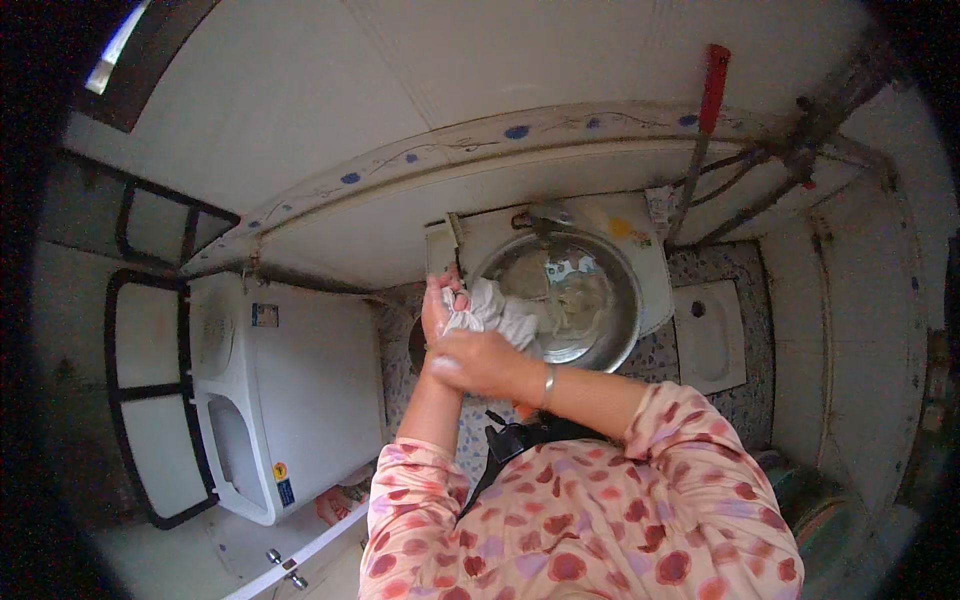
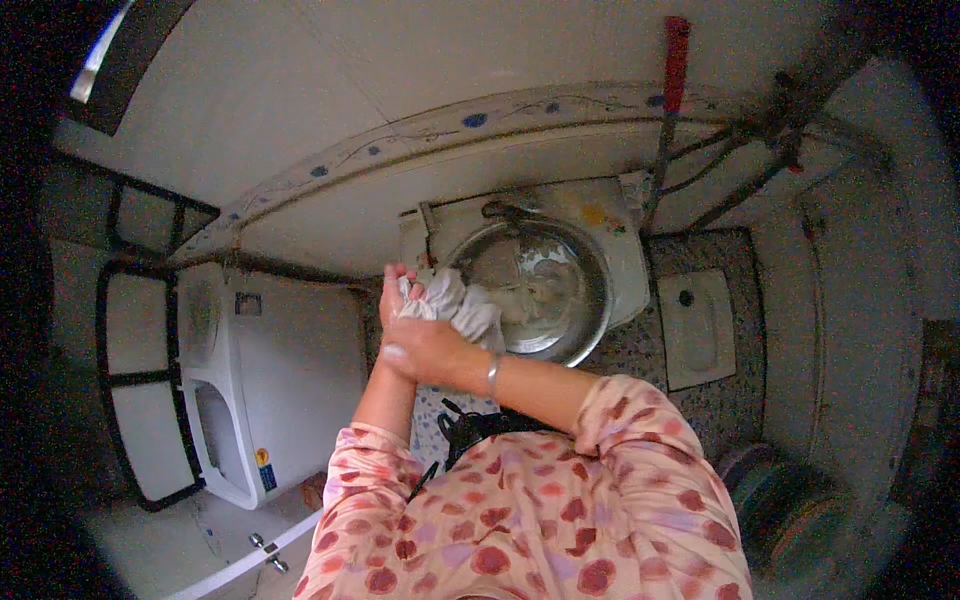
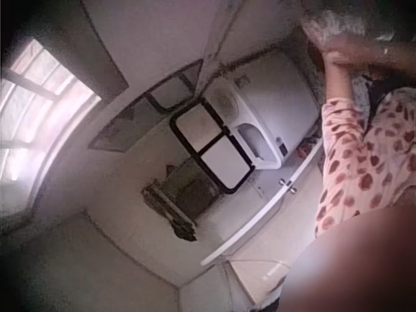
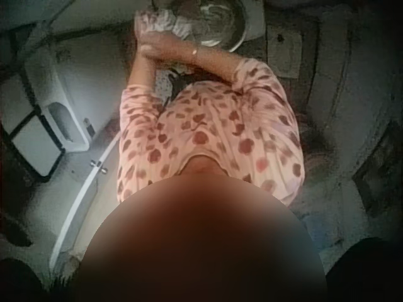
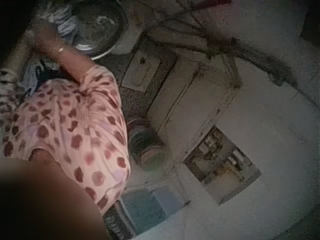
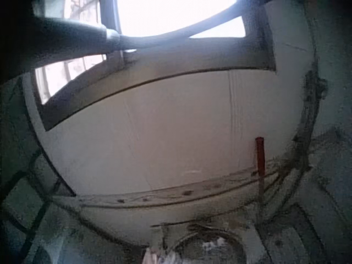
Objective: The person walks from a kitchen area into a utility room and begins hand-washing a white cloth in a metal basin. They repeatedly submerge, scrub, and wring the cloth under running water from a faucet.
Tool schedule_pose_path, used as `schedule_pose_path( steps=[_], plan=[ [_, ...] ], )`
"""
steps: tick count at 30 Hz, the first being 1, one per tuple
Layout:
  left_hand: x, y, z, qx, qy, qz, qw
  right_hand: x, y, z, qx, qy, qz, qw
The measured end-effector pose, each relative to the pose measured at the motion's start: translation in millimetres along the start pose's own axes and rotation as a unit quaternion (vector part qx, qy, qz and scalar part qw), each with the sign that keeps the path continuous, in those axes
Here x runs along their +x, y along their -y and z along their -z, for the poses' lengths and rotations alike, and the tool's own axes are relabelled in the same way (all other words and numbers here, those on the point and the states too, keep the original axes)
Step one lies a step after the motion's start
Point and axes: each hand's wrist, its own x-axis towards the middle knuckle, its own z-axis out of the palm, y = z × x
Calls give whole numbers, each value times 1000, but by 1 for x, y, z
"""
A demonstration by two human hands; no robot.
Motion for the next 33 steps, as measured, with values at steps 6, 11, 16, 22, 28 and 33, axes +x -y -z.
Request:
schedule_pose_path(
  steps=[6,11,16,22,28,33],
  plan=[
    [-15,15,-12,-140,9,27,990,30,-68,18,-84,-47,-212,973],
    [-16,-3,-3,-76,63,48,994,-3,-5,-10,-52,-119,21,991],
    [-37,5,-22,-109,39,18,993,18,-80,-7,-84,-89,-129,984],
    [-46,-25,-30,-127,17,16,992,16,-102,33,231,-97,-251,935],
    [-61,-56,1,141,140,158,967,12,-76,71,421,-45,-231,876],
    [-60,-57,6,301,240,238,892,14,-47,84,339,68,-97,933]
  ],
)
